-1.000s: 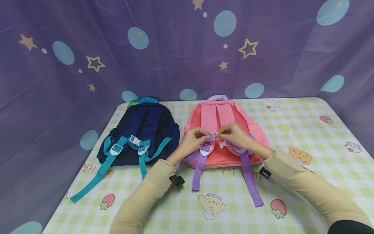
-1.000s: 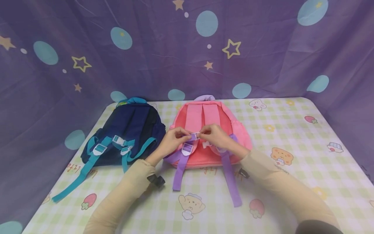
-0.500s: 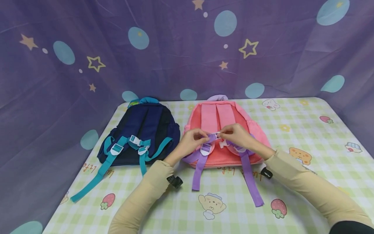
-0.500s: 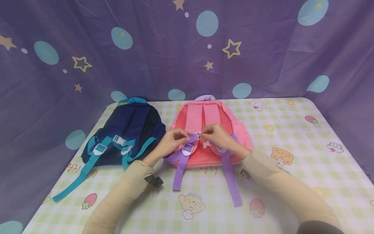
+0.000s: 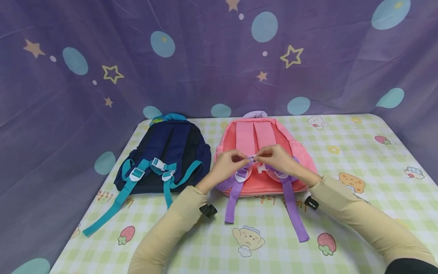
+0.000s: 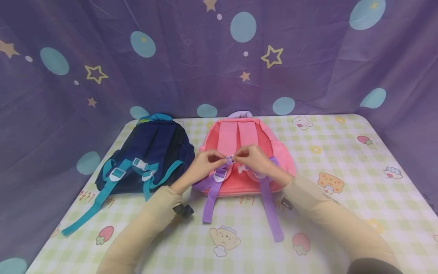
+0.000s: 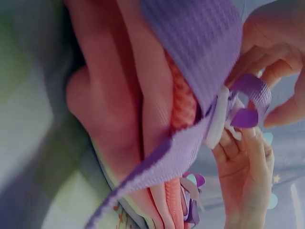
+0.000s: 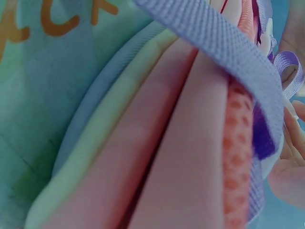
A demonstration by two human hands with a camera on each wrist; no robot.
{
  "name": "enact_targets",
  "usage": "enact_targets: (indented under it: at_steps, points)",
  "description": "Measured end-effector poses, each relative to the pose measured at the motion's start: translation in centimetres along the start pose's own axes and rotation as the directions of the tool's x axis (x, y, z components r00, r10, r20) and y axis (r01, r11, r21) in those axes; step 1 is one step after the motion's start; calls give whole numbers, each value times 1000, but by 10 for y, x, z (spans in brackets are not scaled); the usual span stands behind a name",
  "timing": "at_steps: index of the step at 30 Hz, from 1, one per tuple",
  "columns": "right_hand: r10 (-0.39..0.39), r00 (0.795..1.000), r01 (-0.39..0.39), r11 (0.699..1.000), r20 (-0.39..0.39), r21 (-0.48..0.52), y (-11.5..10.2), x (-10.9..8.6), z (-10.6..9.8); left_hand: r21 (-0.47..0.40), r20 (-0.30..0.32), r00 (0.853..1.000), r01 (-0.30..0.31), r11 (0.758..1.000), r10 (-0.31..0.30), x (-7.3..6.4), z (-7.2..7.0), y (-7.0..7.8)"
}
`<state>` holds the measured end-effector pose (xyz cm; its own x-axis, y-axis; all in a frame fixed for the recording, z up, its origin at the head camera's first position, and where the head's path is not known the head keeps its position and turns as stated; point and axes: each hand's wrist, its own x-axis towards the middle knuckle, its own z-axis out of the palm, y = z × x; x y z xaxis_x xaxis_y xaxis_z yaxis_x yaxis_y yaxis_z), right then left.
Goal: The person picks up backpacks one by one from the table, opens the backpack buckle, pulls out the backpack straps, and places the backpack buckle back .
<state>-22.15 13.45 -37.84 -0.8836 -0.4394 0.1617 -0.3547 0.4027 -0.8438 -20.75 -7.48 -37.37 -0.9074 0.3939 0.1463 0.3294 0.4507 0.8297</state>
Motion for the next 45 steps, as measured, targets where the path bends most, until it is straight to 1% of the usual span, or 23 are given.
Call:
enact_targets:
  at_steps: [3, 7, 17, 26, 31, 33, 38, 45]
  points:
    - [-10, 1000, 10, 1000, 3, 0, -1, 0, 0, 41, -17, 1000, 7, 999, -7, 1, 2, 3]
    - [-15, 1000, 15, 1000, -2, -4, 0, 1, 0, 62, -26, 1000, 8, 998, -6, 2, 3, 5]
    - [-10, 1000, 10, 1000, -21, -8, 0, 0, 0, 46, -15, 1000, -13, 999, 14, 1, 2, 2]
    - [11, 1000, -11, 1000, -7, 4, 3, -1, -1, 58, 5, 1000, -11, 998, 11, -1, 2, -1]
    - [20, 1000, -20, 1000, 5, 16, 6, -3, -2, 54, 27, 1000, -7, 999, 6, -2, 1, 0]
    - [18, 1000, -18, 1000, 9, 22, 7, -3, -3, 53, 42, 999, -14, 999, 12, -3, 0, -1]
    - [22, 1000, -22, 999, 22, 40, 9, -3, -4, 46, 80, 996, -40, 998, 36, -3, -1, -2]
    - [30, 998, -32, 998, 48, 59, 12, -4, -7, -10, 137, 988, -76, 997, 77, -3, -3, -6]
